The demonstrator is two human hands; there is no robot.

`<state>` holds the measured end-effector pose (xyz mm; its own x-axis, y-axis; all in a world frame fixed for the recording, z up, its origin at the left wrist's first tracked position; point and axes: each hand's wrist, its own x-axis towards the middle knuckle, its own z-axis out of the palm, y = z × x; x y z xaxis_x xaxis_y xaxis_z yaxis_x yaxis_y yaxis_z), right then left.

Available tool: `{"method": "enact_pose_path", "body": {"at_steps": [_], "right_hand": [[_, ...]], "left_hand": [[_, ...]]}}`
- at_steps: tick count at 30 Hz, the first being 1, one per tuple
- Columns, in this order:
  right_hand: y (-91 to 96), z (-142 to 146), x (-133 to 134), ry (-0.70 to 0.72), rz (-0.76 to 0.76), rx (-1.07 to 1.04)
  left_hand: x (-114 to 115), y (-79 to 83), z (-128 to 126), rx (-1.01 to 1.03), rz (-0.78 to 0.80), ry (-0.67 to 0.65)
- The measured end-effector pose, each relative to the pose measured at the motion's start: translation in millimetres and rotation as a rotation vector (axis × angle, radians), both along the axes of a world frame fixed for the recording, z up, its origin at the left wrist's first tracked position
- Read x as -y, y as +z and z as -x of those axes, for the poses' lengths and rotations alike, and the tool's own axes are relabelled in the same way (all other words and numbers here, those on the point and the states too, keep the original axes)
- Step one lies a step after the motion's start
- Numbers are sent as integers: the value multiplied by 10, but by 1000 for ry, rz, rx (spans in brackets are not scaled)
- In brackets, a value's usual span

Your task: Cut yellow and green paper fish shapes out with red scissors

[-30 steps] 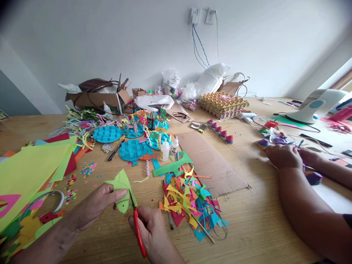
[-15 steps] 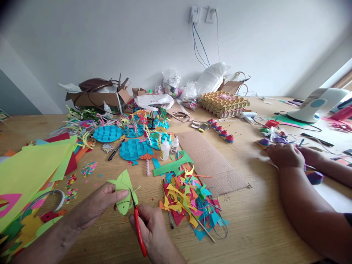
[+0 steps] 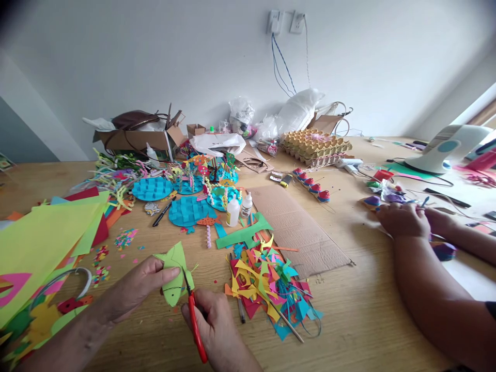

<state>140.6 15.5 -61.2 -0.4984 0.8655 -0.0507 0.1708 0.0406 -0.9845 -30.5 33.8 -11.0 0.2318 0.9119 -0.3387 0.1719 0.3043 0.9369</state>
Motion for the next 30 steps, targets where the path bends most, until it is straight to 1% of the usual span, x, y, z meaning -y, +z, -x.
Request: {"method": "enact_pose_path", "body": {"at_steps": [2, 6, 13, 19, 24, 28, 30], "right_hand": [[-14, 2, 2, 2, 4, 4], [-28, -2, 0, 7, 11, 13], [-11, -19, 6, 30, 27, 25], [-7, -21, 6, 34, 28, 16], [-7, -10, 10, 35, 29, 3], [10, -1, 8, 31, 14, 12], [24, 1, 6, 34, 16, 16]], "left_hand": [[-8, 25, -8, 12, 10, -28], [-11, 60, -26, 16, 10, -31], [6, 36, -3, 23, 1, 18], [9, 46, 27, 14, 2, -27], [10, 17, 34, 5, -20, 15], [8, 35, 19, 34, -5, -64], [7, 54, 12, 43, 9, -81]]}}
